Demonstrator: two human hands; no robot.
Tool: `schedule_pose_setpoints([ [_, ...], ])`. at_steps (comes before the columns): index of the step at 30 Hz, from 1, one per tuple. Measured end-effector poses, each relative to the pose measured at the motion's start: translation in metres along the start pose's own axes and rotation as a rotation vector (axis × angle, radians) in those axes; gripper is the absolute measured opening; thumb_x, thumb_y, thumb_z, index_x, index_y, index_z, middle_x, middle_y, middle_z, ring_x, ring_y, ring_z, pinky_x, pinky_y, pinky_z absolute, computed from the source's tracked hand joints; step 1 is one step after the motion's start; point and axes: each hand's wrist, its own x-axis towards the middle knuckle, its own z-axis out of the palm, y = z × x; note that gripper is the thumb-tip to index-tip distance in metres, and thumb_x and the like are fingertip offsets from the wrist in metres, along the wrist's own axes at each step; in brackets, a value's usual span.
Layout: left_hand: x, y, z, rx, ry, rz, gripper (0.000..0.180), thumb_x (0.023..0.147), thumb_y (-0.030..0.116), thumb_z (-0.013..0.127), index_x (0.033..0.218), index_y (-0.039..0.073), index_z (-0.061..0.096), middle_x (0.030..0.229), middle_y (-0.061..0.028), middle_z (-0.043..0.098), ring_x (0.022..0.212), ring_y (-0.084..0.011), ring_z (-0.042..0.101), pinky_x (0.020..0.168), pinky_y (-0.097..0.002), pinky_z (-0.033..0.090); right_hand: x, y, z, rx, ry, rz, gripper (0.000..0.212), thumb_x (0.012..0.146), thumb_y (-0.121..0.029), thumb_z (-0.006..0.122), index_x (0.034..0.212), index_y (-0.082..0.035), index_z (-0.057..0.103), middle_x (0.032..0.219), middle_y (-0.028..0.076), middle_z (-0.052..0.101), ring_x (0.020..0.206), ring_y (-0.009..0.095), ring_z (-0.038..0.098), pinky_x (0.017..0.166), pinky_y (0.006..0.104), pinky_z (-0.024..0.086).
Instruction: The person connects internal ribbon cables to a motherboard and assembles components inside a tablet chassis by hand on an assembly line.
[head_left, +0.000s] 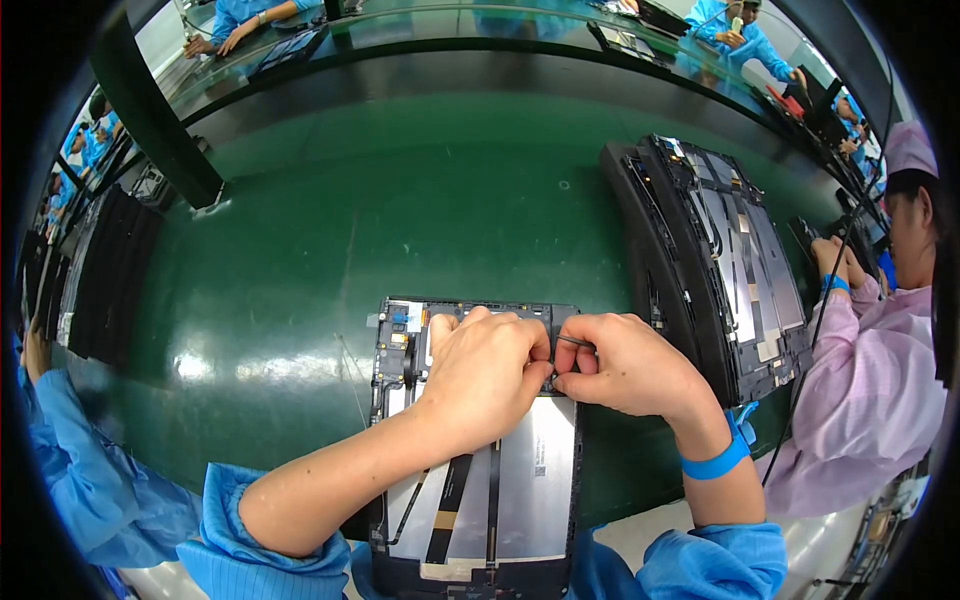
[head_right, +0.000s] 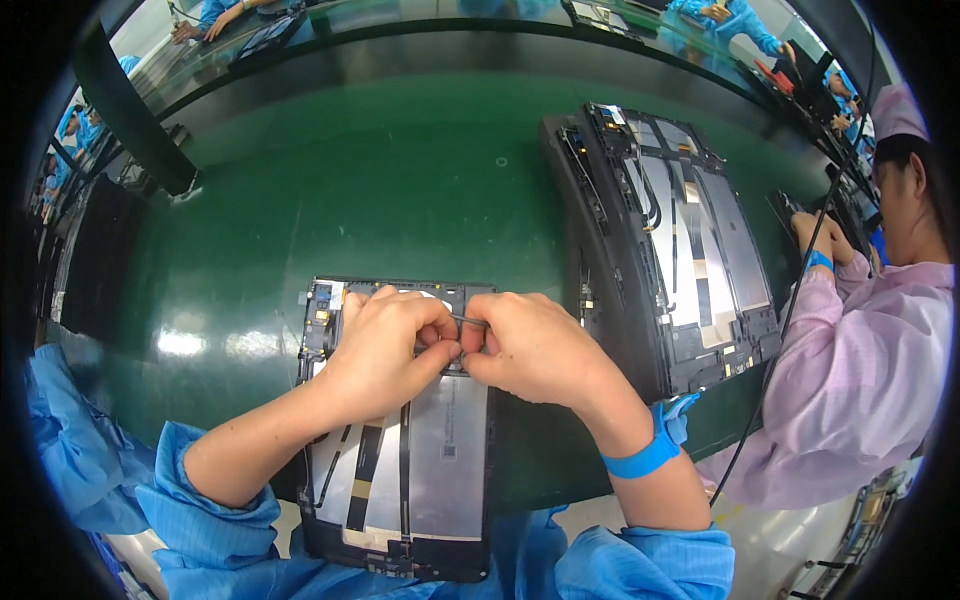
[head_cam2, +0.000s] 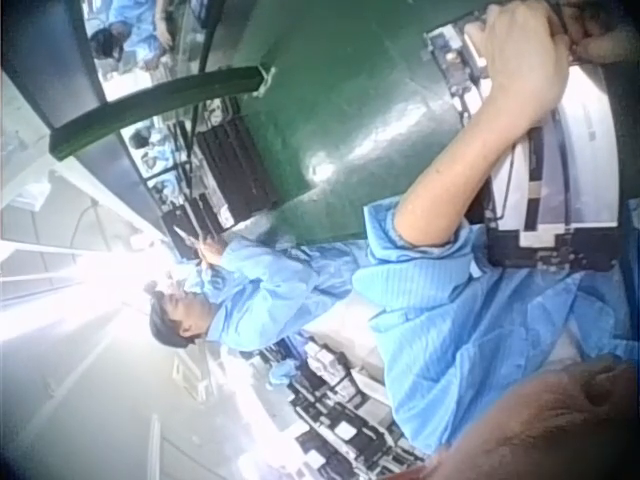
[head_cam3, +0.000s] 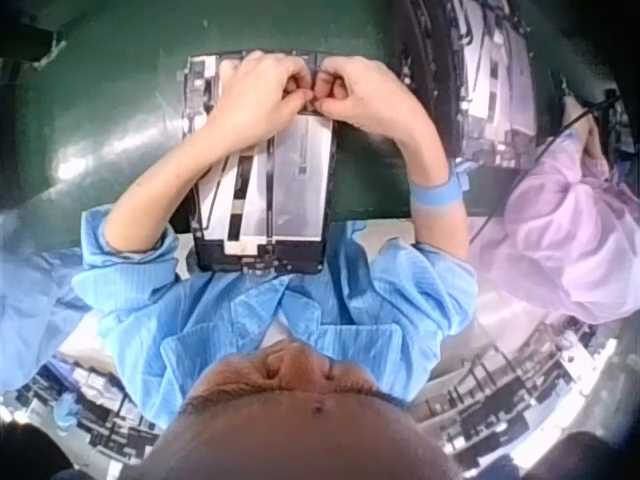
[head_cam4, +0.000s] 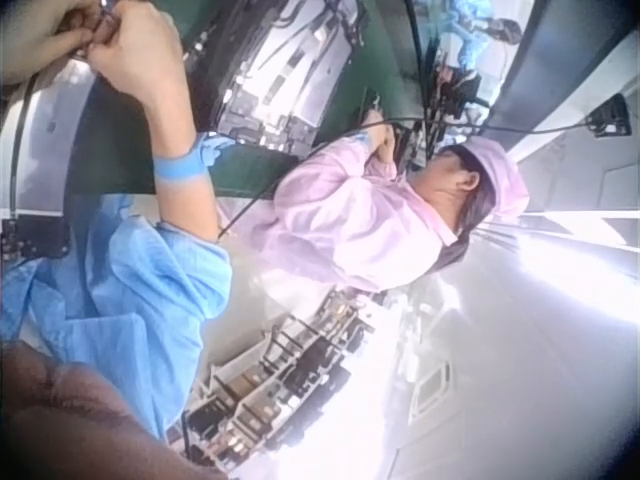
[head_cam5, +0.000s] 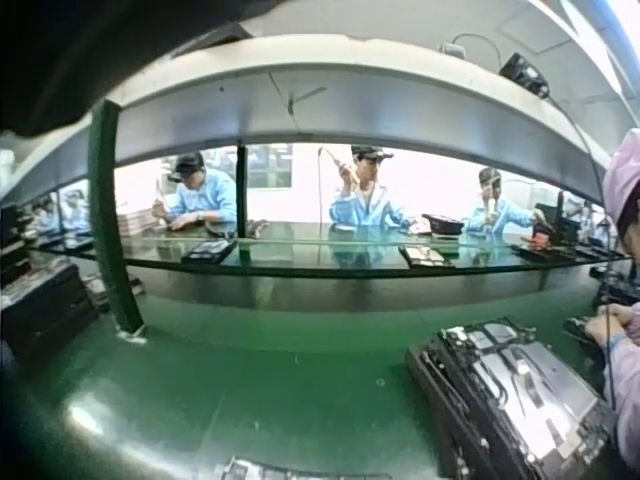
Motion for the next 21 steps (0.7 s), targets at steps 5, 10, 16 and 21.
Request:
schedule_pose_setpoints([
  [5,-0.004,-0.006,0.005,0.079,0.154,0.237,0.004,0.066,0.01,0.056,0.07,0.009,0.057,0.068,-0.0012,0.054,0.071,-0.0178,0.048,0.067,-0.0329,0.029,0.0,0.001,0.004,0.011,0.032,-0.017,0.014,0.057,-0.013,0.054,0.066,-0.002,0.051,0.056,0.013,0.052,0.056,0.027,0.053,0.052,0.035,0.04],
  [10,-0.017,-0.014,0.005,0.299,0.136,0.526,0.016,0.068,0.01,0.054,0.083,0.004,0.057,0.081,-0.004,0.054,0.08,-0.019,0.047,0.072,-0.0343,0.032,0.003,0.006,0.005,-0.022,0.04,-0.045,0.018,0.056,-0.014,0.057,0.061,-0.001,0.046,0.048,0.008,0.042,0.044,0.017,0.042,0.043,0.0287,0.034],
  [16,-0.024,-0.014,0.0,0.482,0.071,0.594,0.034,0.068,0.021,0.058,0.096,0.002,0.053,0.099,-0.0057,0.05,0.093,-0.021,0.044,0.078,-0.0393,0.033,0.004,0.004,-0.001,-0.054,-0.047,0.044,0.018,0.058,-0.015,0.057,0.058,-0.001,0.047,0.05,0.009,0.046,0.045,0.02,0.045,0.043,0.029,0.036],
  [21,-0.027,-0.015,-0.006,0.501,0.0,0.616,0.041,0.068,0.028,0.058,0.099,0.002,0.052,0.103,-0.0054,0.048,0.096,-0.021,0.042,0.079,-0.0387,0.033,-0.006,0.011,0.01,-0.102,0.129,-0.019,0.019,0.061,-0.016,0.06,0.063,-0.001,0.048,0.053,0.01,0.05,0.049,0.02,0.051,0.046,0.0281,0.039],
])
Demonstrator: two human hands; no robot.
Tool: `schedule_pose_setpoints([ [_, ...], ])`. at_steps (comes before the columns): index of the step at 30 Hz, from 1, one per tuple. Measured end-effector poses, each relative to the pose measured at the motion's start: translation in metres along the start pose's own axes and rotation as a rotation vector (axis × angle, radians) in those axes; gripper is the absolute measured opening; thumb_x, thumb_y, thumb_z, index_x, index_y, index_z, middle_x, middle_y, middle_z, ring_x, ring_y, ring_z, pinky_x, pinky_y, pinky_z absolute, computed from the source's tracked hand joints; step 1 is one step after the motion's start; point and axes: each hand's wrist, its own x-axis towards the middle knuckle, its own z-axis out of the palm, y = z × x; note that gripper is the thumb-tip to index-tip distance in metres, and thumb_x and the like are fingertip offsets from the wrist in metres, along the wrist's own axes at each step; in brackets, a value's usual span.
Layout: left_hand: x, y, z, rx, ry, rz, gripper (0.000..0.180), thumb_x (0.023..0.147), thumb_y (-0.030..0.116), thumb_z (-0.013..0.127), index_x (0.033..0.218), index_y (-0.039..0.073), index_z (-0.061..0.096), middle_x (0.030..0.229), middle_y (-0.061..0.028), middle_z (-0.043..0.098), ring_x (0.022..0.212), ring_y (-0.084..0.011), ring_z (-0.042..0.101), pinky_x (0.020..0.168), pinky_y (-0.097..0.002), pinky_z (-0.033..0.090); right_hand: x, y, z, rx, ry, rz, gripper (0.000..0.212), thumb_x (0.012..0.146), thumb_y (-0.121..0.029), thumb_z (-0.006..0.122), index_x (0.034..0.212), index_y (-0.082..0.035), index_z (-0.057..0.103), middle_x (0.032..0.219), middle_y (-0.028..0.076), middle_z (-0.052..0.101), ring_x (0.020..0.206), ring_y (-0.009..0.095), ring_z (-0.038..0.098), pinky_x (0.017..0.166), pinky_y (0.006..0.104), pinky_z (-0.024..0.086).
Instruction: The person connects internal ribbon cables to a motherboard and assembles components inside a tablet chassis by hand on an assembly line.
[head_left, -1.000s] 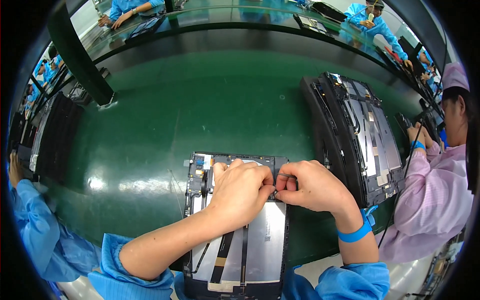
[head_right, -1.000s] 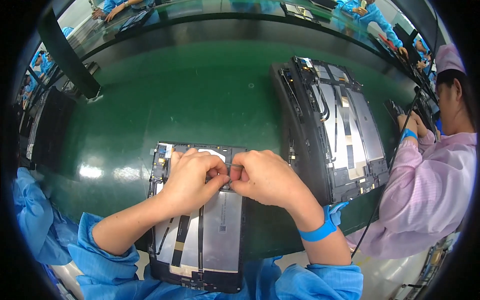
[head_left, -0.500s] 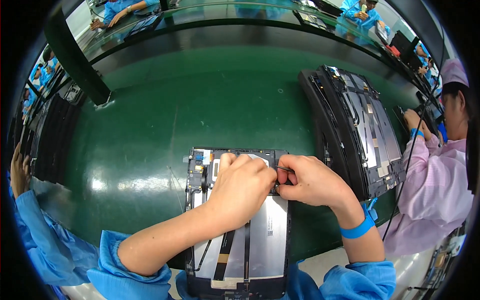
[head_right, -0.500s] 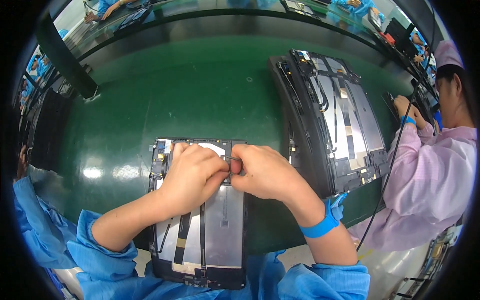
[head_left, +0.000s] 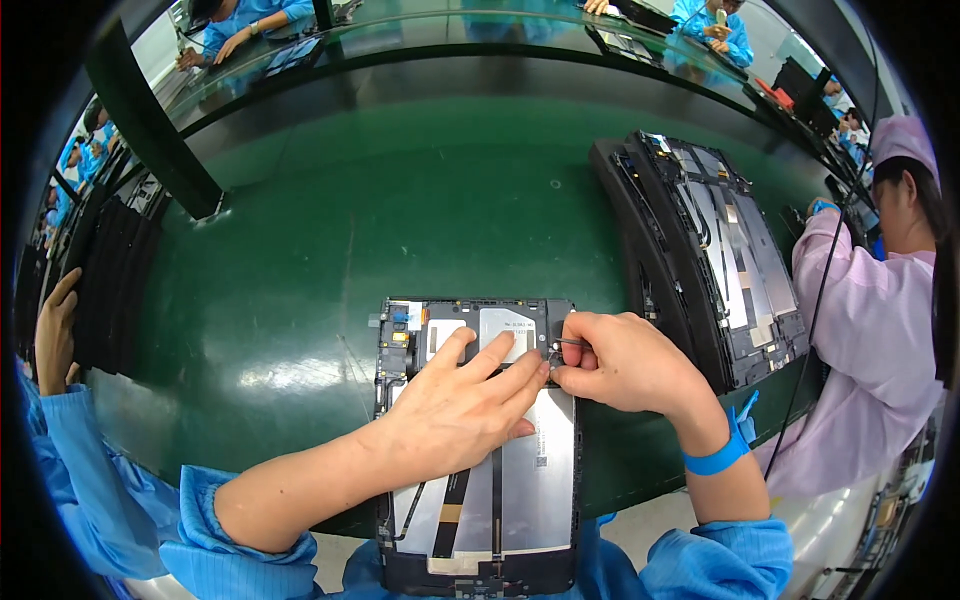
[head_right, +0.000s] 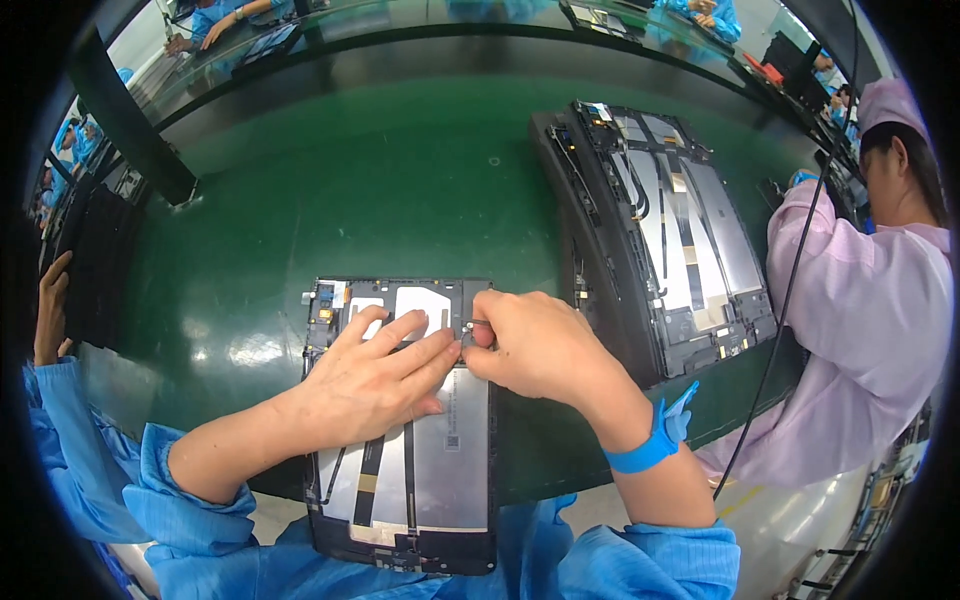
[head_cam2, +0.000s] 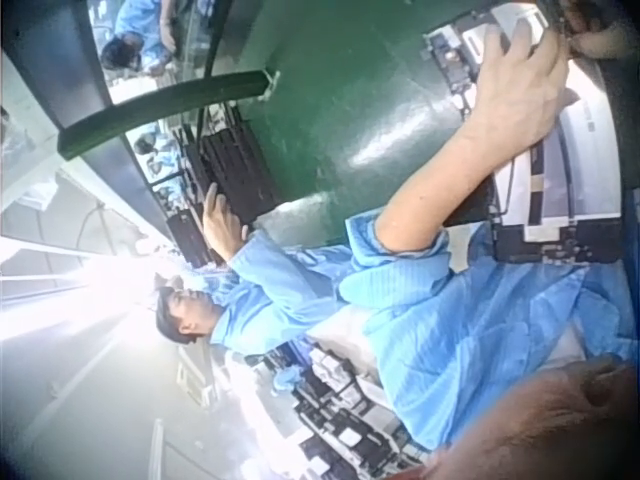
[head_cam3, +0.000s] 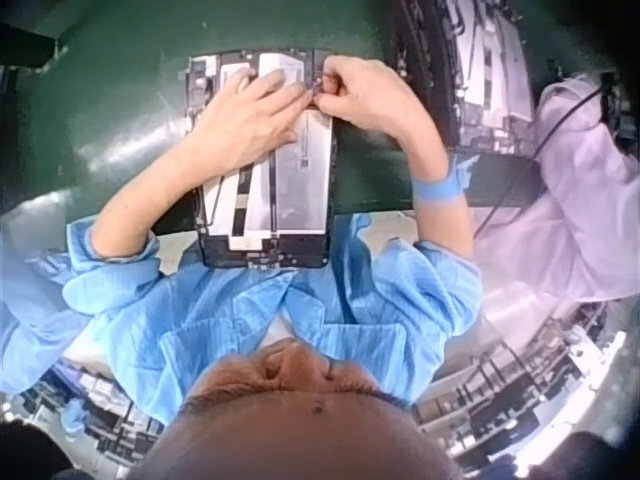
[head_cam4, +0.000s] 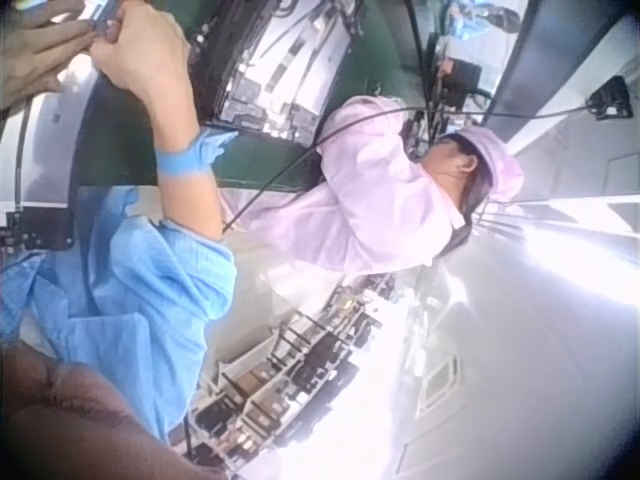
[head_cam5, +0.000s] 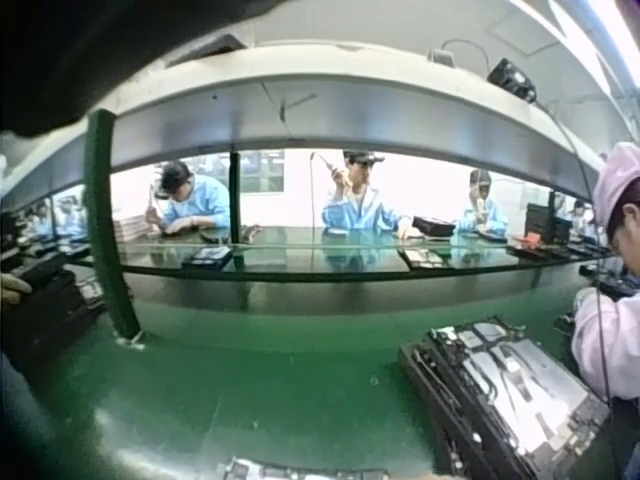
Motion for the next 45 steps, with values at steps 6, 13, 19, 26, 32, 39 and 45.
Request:
schedule_pose_setpoints([
  [6,-0.002,-0.003,0.003,-0.054,-0.046,0.012,0.044,0.07,0.031,0.056,0.103,0.002,0.05,0.106,-0.0062,0.047,0.097,-0.021,0.042,0.081,-0.0358,0.033,-0.01,-0.004,-0.006,0.081,-0.039,0.072,0.021,0.067,-0.021,0.058,0.071,-0.001,0.053,0.062,0.013,0.056,0.06,0.028,0.056,0.054,0.0335,0.042],
  [13,-0.006,-0.005,0.005,-0.108,-0.03,0.017,0.044,0.076,0.031,0.051,0.105,-0.001,0.046,0.109,-0.012,0.047,0.099,-0.0222,0.043,0.083,-0.0347,0.031,-0.02,0.0,-0.009,0.143,-0.082,0.129,0.016,0.066,-0.013,0.063,0.07,0.0,0.055,0.055,0.006,0.053,0.049,0.009,0.048,0.046,0.0225,0.039],
  [19,-0.006,-0.007,0.003,-0.154,-0.054,0.031,0.045,0.077,0.036,0.049,0.108,0.004,0.046,0.109,-0.0112,0.046,0.101,-0.022,0.042,0.084,-0.0348,0.03,-0.026,0.007,-0.001,0.177,0.077,0.167,0.018,0.066,-0.018,0.061,0.067,-0.001,0.057,0.053,0.008,0.053,0.049,0.017,0.051,0.048,0.0272,0.039],
  [26,-0.002,-0.006,0.003,-0.11,-0.034,0.066,0.046,0.075,0.038,0.049,0.106,0.004,0.048,0.107,-0.0106,0.047,0.097,-0.022,0.043,0.084,-0.0353,0.032,-0.017,0.01,0.007,0.261,0.313,0.05,0.014,0.067,-0.016,0.061,0.069,-0.002,0.058,0.058,0.008,0.049,0.054,0.018,0.049,0.05,0.0287,0.039],
  [32,-0.004,-0.004,0.003,-0.091,-0.019,0.061,0.045,0.075,0.038,0.05,0.103,0.003,0.049,0.099,-0.0096,0.048,0.096,-0.0216,0.043,0.084,-0.035,0.033,0.011,-0.003,0.011,0.084,0.384,-0.145,0.008,0.062,-0.01,0.064,0.065,-0.005,0.059,0.056,0.005,0.043,0.051,0.015,0.042,0.046,0.0248,0.035],
  [39,-0.004,-0.004,0.006,-0.099,0.006,0.051,0.045,0.072,0.037,0.054,0.101,0.004,0.05,0.091,-0.0069,0.048,0.092,-0.0189,0.044,0.081,-0.0336,0.034,0.029,-0.009,0.013,-0.006,0.232,-0.241,0.009,0.062,-0.013,0.064,0.064,-0.006,0.059,0.056,0.006,0.049,0.052,0.018,0.047,0.047,0.028,0.036],
  [45,-0.004,-0.005,0.004,-0.108,0.02,0.05,0.046,0.069,0.038,0.056,0.101,0.005,0.05,0.092,-0.0055,0.047,0.091,-0.0176,0.043,0.078,-0.0323,0.034,0.028,-0.015,0.018,0.003,0.263,-0.228,0.009,0.063,-0.015,0.063,0.063,-0.007,0.059,0.058,0.005,0.052,0.054,0.021,0.051,0.048,0.0296,0.039],
])
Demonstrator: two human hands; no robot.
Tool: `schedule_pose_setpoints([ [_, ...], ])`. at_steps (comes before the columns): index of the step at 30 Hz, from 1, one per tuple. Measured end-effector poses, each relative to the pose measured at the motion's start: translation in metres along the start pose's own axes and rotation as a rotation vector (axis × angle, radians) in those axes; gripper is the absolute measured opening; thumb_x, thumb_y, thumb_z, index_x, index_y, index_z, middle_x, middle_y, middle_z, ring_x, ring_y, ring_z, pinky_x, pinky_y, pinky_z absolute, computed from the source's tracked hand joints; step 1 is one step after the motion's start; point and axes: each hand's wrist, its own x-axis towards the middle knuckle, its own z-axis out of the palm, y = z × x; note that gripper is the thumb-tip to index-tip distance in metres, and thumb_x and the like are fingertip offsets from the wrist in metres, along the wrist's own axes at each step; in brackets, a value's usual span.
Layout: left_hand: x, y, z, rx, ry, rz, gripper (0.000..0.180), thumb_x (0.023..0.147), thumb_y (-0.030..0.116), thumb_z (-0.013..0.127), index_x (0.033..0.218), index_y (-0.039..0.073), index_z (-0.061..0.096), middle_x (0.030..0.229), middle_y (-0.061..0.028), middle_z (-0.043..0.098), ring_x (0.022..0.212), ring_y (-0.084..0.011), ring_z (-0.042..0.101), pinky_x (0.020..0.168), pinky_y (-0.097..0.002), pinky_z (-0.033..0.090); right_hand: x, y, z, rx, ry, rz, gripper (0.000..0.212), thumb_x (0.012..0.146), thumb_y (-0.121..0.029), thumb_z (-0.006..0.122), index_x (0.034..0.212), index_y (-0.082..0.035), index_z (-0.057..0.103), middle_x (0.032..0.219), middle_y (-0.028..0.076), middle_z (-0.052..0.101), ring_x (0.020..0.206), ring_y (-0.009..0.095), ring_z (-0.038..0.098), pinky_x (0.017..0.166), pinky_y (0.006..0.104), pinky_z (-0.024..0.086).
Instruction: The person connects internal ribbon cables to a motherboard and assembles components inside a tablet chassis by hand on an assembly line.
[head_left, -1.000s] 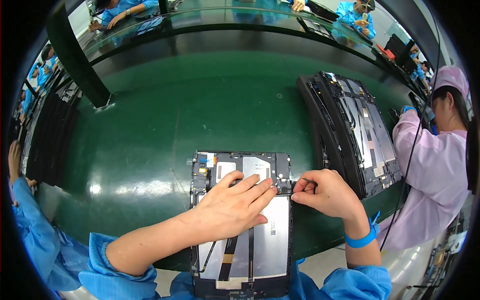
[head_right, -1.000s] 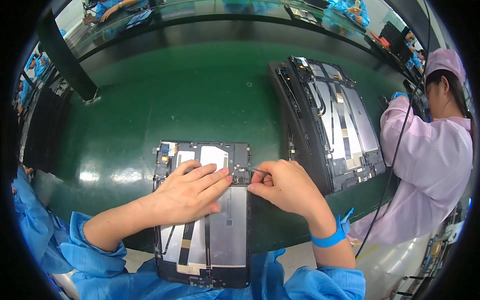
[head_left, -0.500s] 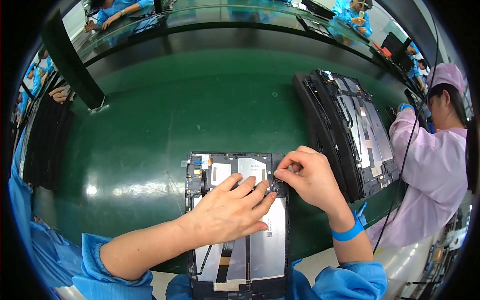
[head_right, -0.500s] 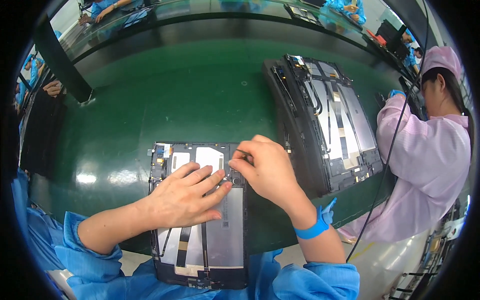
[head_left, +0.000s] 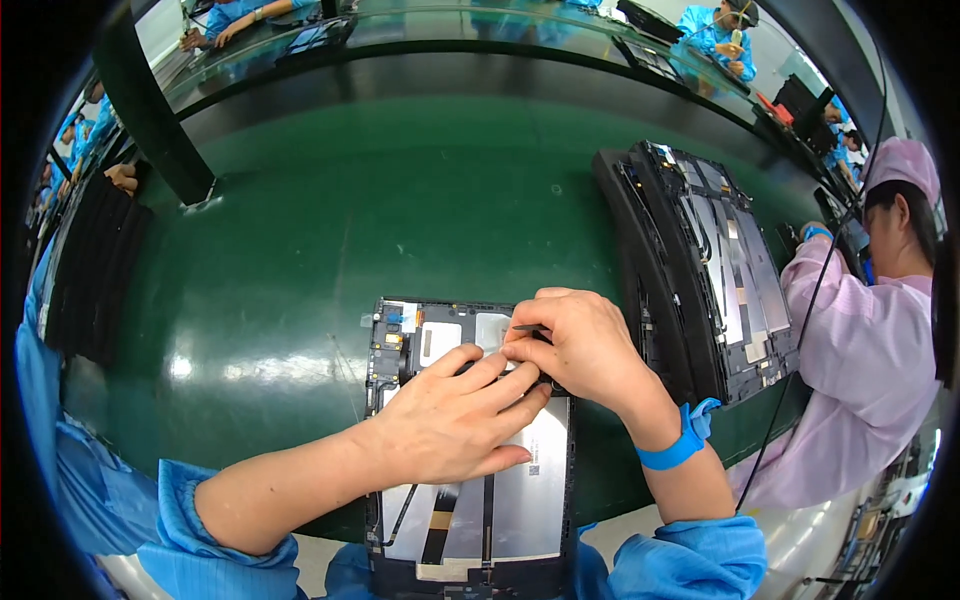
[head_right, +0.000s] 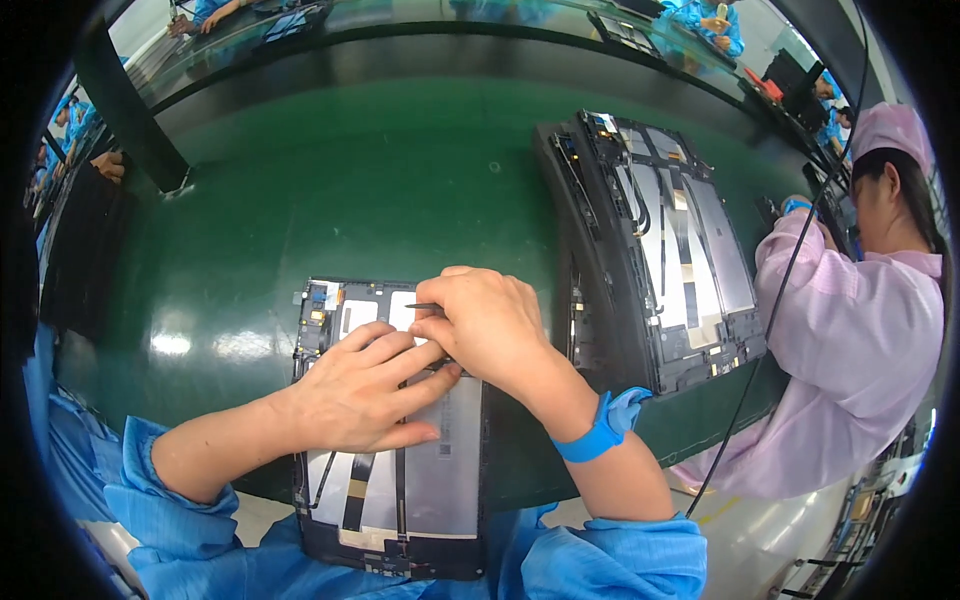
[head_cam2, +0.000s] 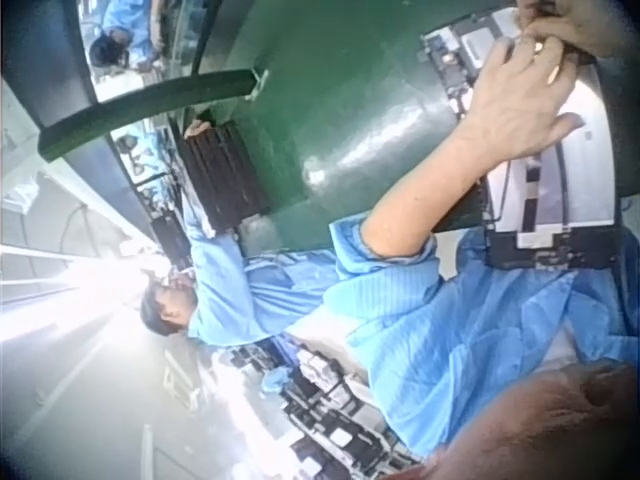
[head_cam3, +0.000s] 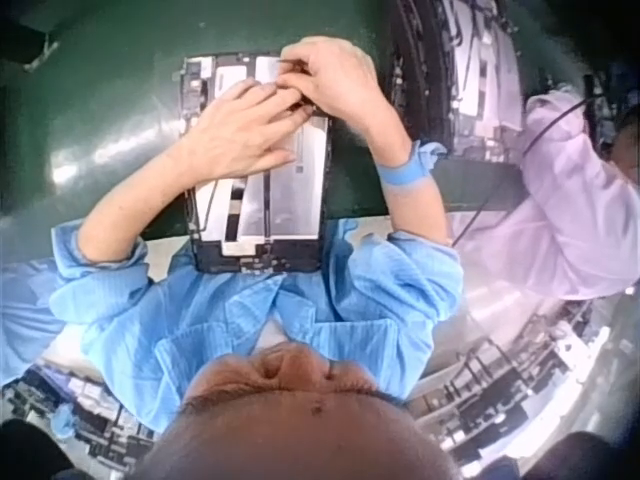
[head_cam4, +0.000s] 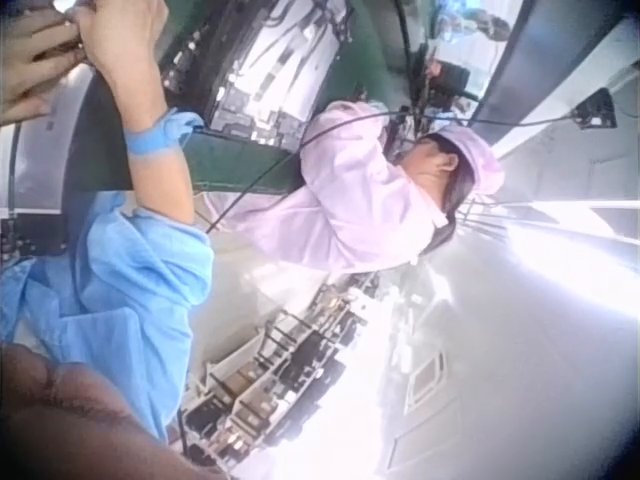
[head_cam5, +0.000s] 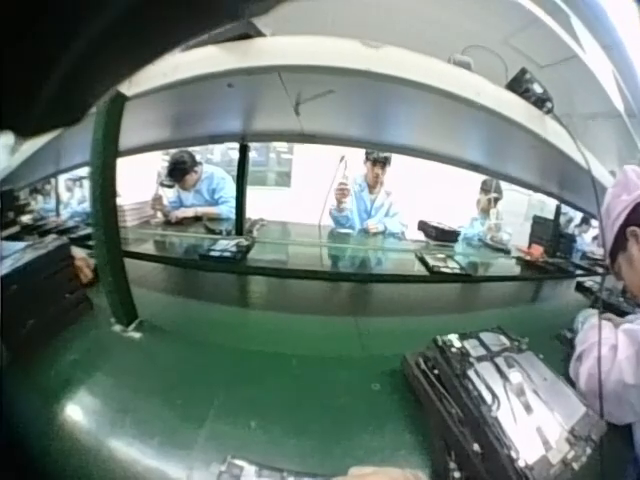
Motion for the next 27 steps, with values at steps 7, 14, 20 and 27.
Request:
schedule_pose_setpoints([
  [7,0.003,0.001,-0.002,-0.055,-0.047,-0.034,0.048,0.071,0.039,0.053,0.103,0.004,0.049,0.104,-0.0088,0.046,0.094,-0.0197,0.043,0.08,-0.0313,0.033,-0.01,-0.012,-0.014,-0.303,0.088,0.096,0.031,0.067,-0.025,0.06,0.084,-0.004,0.045,0.068,0.011,0.055,0.059,0.028,0.056,0.05,0.0356,0.043],
  [14,-0.001,0.001,0.002,-0.079,-0.048,-0.064,0.061,0.069,0.044,0.054,0.109,-0.001,0.044,0.113,-0.0098,0.044,0.096,-0.0223,0.043,0.082,-0.035,0.033,-0.054,0.01,-0.03,-0.06,-0.037,-0.003,0.013,0.074,-0.014,0.053,0.079,-0.005,0.045,0.069,0.008,0.054,0.065,0.025,0.054,0.057,0.0362,0.039],
  [20,-0.004,-0.001,0.003,-0.096,-0.03,-0.094,0.06,0.068,0.045,0.054,0.108,0.001,0.046,0.113,-0.0083,0.044,0.095,-0.0231,0.043,0.083,-0.0352,0.033,-0.058,0.02,-0.008,-0.449,0.182,-0.34,0.01,0.064,-0.016,0.06,0.071,-0.014,0.054,0.062,-0.002,0.047,0.057,0.014,0.045,0.058,0.0272,0.031],
  [27,-0.001,-0.003,0.001,-0.118,-0.033,-0.088,0.058,0.068,0.045,0.054,0.107,0.002,0.047,0.115,-0.0073,0.043,0.093,-0.0233,0.042,0.082,-0.0353,0.034,-0.061,0.02,-0.005,-0.506,0.278,-0.265,0.011,0.059,-0.023,0.064,0.062,-0.018,0.054,0.063,-0.006,0.043,0.061,0.011,0.04,0.063,0.0325,0.025],
])
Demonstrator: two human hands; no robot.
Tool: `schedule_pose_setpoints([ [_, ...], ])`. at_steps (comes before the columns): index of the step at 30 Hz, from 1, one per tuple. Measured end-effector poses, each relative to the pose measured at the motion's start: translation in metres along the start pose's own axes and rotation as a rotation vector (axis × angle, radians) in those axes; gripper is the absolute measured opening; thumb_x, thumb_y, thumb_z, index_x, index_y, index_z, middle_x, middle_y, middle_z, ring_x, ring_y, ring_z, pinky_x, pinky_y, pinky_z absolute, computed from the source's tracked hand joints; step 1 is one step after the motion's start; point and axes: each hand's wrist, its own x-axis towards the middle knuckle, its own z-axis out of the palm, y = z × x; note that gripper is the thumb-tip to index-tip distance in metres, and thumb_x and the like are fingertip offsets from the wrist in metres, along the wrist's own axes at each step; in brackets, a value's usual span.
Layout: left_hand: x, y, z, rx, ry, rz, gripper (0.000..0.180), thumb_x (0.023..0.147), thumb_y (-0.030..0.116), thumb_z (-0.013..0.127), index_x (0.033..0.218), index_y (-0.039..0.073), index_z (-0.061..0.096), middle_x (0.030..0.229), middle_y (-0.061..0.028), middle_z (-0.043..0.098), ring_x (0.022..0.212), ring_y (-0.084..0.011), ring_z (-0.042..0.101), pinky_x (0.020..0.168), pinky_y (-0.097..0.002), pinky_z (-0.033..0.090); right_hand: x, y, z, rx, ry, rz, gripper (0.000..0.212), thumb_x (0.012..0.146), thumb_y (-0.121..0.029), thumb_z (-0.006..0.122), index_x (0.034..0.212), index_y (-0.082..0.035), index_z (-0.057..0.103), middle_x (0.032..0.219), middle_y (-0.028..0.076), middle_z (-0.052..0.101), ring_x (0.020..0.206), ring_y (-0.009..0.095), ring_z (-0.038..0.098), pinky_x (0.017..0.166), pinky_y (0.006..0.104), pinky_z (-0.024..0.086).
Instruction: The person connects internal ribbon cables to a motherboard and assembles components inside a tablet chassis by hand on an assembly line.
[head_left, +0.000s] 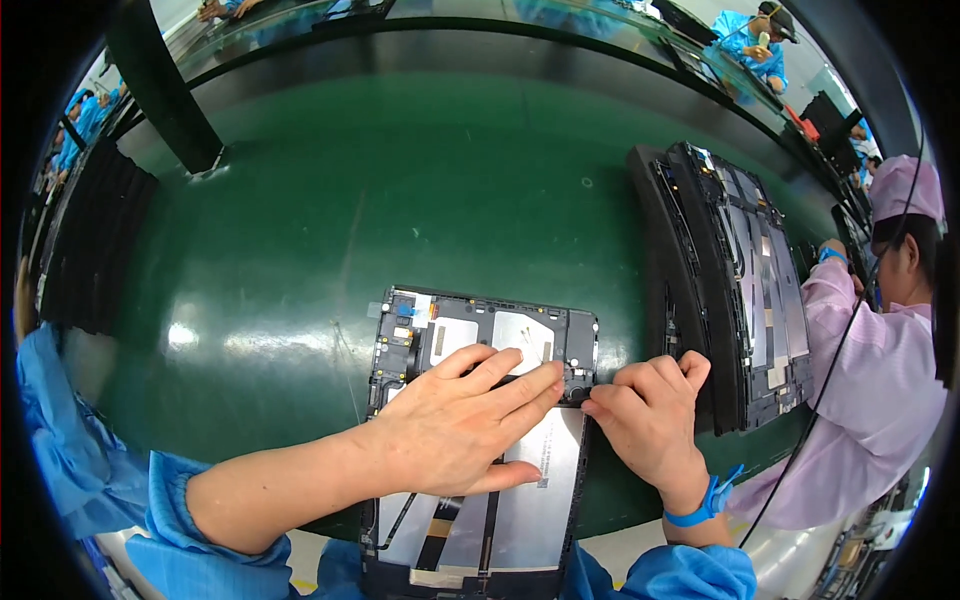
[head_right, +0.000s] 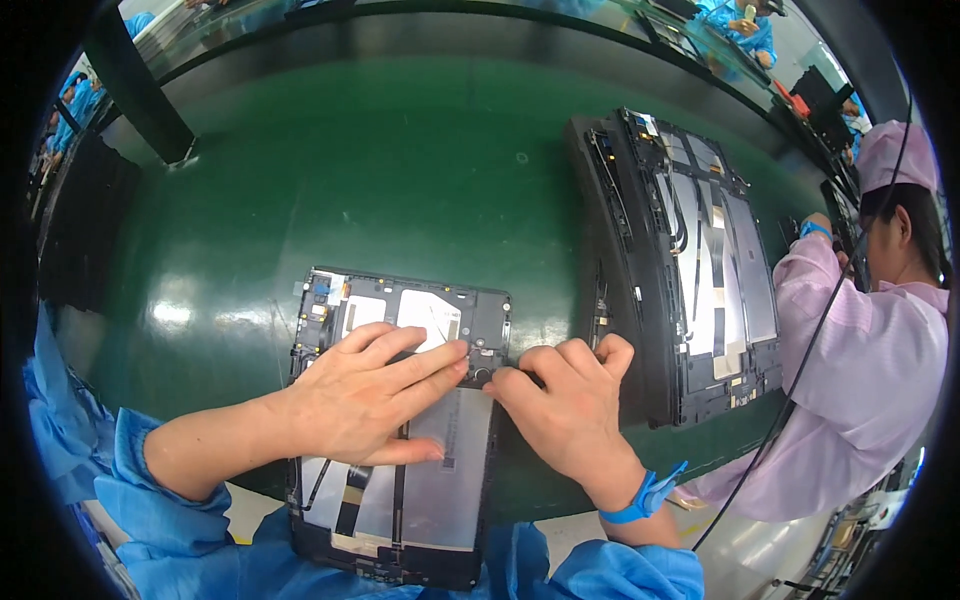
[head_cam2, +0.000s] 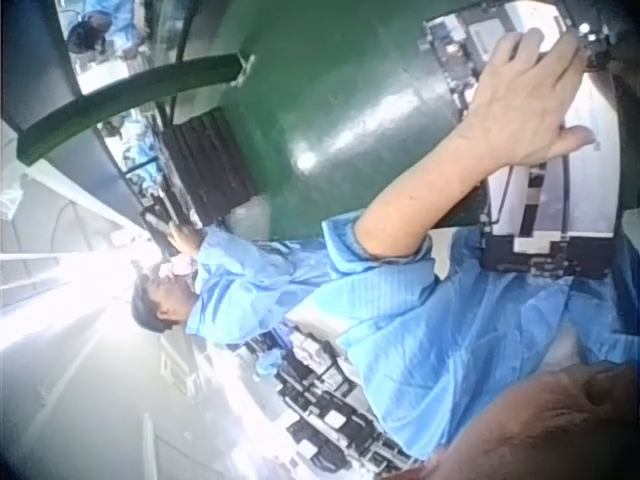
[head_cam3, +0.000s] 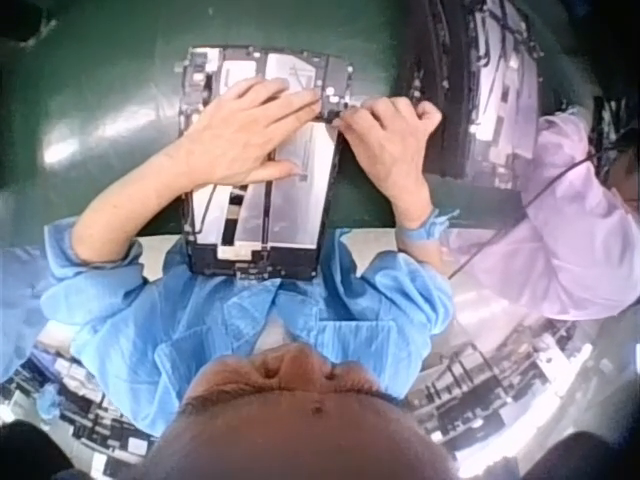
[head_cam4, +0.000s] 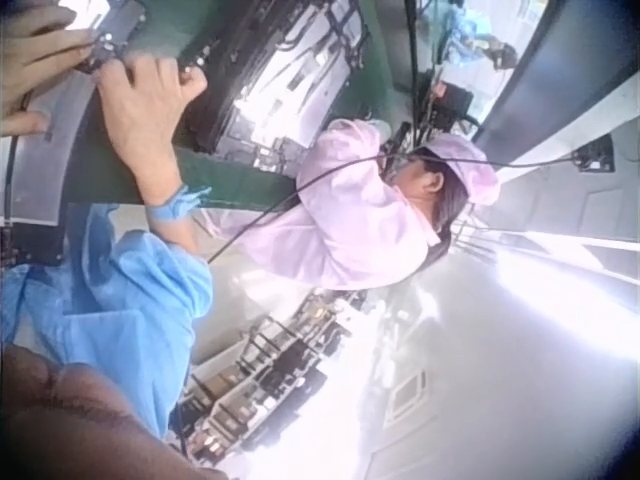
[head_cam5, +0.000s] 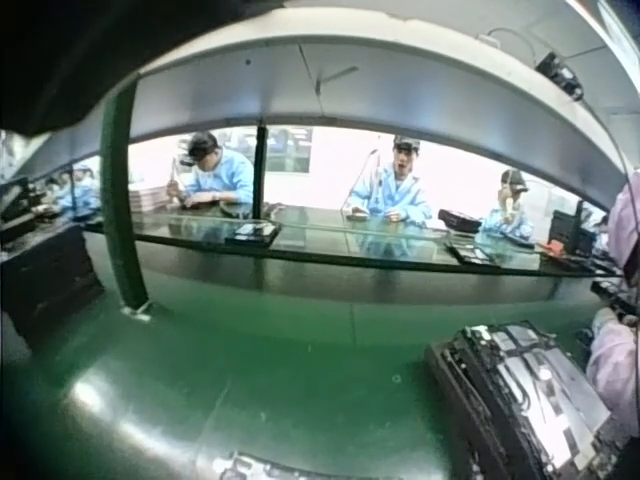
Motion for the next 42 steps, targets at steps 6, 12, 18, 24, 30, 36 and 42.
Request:
schedule_pose_setpoints([
  [6,0.001,0.006,-0.004,0.027,0.015,0.002,0.057,0.068,0.045,0.053,0.106,0.003,0.048,0.114,-0.0069,0.044,0.093,-0.0229,0.042,0.08,-0.0345,0.034,-0.004,0.0,-0.001,0.053,0.069,-0.018,0.011,0.059,-0.022,0.065,0.064,-0.019,0.055,0.066,-0.006,0.044,0.068,0.013,0.038,0.066,0.0337,0.023],
  [12,-0.003,0.001,0.003,0.0,0.018,-0.005,0.058,0.068,0.045,0.053,0.107,0.003,0.048,0.114,-0.0066,0.044,0.093,-0.0228,0.042,0.08,-0.0345,0.033,-0.005,-0.001,0.009,0.057,0.073,-0.012,0.013,0.057,-0.022,0.066,0.064,-0.018,0.055,0.065,-0.006,0.044,0.067,0.013,0.038,0.066,0.032,0.024],
  [18,-0.002,0.002,0.0,0.012,0.003,-0.003,0.058,0.069,0.046,0.052,0.108,0.004,0.048,0.114,-0.0063,0.044,0.093,-0.0229,0.042,0.081,-0.0349,0.033,-0.005,0.0,0.008,0.076,0.106,-0.022,0.014,0.057,-0.022,0.065,0.064,-0.018,0.055,0.065,-0.006,0.043,0.066,0.013,0.038,0.064,0.03,0.025],
  [24,-0.001,0.001,0.0,0.021,0.001,-0.004,0.059,0.069,0.047,0.052,0.108,0.004,0.047,0.115,-0.0063,0.044,0.094,-0.0228,0.041,0.081,-0.0351,0.033,-0.002,0.0,0.008,0.085,0.103,-0.047,0.013,0.057,-0.023,0.065,0.065,-0.017,0.055,0.065,-0.006,0.043,0.067,0.013,0.038,0.064,0.0299,0.025],
  [30,-0.003,0.001,0.0,0.025,-0.005,-0.005,0.059,0.068,0.047,0.053,0.107,0.003,0.048,0.115,-0.0059,0.043,0.094,-0.0233,0.041,0.081,-0.0352,0.033,-0.003,-0.002,0.009,0.117,0.106,-0.023,0.013,0.059,-0.022,0.064,0.063,-0.017,0.054,0.063,-0.006,0.042,0.065,0.013,0.037,0.063,0.03,0.025],
  [36,-0.001,0.003,0.0,0.034,-0.022,-0.015,0.06,0.067,0.047,0.054,0.108,0.003,0.048,0.115,-0.0062,0.043,0.095,-0.024,0.04,0.081,-0.0358,0.033,0.004,-0.011,-0.003,0.042,-0.02,0.07,0.017,0.056,-0.017,0.067,0.064,-0.013,0.052,0.058,-0.002,0.043,0.06,0.016,0.038,0.062,0.0312,0.025],
  [42,-0.002,0.002,-0.001,0.054,-0.021,-0.01,0.06,0.067,0.046,0.055,0.107,0.003,0.048,0.114,-0.0067,0.044,0.095,-0.0256,0.04,0.082,-0.0379,0.032,0.02,-0.038,-0.014,-0.253,-0.134,0.169,0.01,0.059,-0.014,0.058,0.059,-0.013,0.047,0.054,-0.001,0.04,0.055,0.015,0.039,0.059,0.0329,0.024],
])
